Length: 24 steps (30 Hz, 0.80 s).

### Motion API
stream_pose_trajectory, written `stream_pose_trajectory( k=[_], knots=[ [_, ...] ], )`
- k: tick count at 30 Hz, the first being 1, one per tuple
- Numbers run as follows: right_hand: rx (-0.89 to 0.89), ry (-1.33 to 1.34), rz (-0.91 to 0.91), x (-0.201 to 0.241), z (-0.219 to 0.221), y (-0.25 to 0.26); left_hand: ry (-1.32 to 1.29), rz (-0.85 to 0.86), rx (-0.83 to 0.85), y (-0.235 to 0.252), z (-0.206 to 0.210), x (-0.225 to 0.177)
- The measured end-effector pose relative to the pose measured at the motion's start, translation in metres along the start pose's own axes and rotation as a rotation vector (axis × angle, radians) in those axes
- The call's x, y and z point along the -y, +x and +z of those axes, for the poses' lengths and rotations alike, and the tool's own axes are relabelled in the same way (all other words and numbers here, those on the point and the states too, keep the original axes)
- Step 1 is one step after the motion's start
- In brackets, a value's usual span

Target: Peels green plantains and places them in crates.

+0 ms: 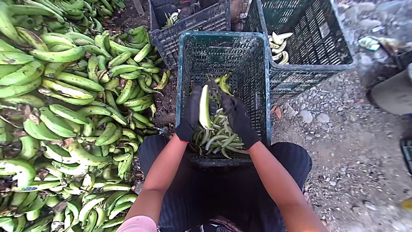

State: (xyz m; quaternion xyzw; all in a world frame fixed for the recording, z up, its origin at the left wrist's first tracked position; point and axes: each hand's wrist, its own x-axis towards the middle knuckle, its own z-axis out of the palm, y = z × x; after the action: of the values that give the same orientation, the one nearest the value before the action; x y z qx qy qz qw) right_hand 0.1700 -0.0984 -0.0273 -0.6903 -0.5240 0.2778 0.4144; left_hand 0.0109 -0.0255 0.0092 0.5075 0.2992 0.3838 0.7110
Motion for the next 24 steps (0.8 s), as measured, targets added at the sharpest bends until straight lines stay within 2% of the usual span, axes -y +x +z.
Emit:
stream_pose_trajectory(
  k=[3, 5, 8, 12, 17, 22, 24],
  knots=[
    [-0.017, -0.354, -0.304, -0.002, 0.003, -0.003, -0.274, -0.057, -0.088, 0.003, -0.022, -0.012],
    [-0.081, -0.412, -0.509, -0.003, 0.01, -0.006, -0.422, -0.179, -0.129, 0.003, -0.03, -0.02],
    [-0.106, -0.423, -0.585, 0.001, 0.014, -0.012, -0.519, -0.281, -0.141, 0.003, -0.041, -0.024],
    [-0.084, -0.435, -0.446, 0.006, 0.011, -0.02, -0.287, -0.168, -0.32, 0.003, -0.031, -0.026],
    [0.121, -0.329, -0.178, 0.012, 0.006, -0.024, 0.07, 0.007, -0.398, 0.003, -0.026, -0.02],
    [0.172, -0.036, 0.132, 0.01, 0.015, -0.001, 0.459, 0.131, -0.259, 0.001, -0.009, 0.007],
    [0.175, 0.04, 0.2, 0.009, 0.011, 0.0, 0.571, 0.117, -0.212, -0.006, 0.002, 0.005]
  ],
)
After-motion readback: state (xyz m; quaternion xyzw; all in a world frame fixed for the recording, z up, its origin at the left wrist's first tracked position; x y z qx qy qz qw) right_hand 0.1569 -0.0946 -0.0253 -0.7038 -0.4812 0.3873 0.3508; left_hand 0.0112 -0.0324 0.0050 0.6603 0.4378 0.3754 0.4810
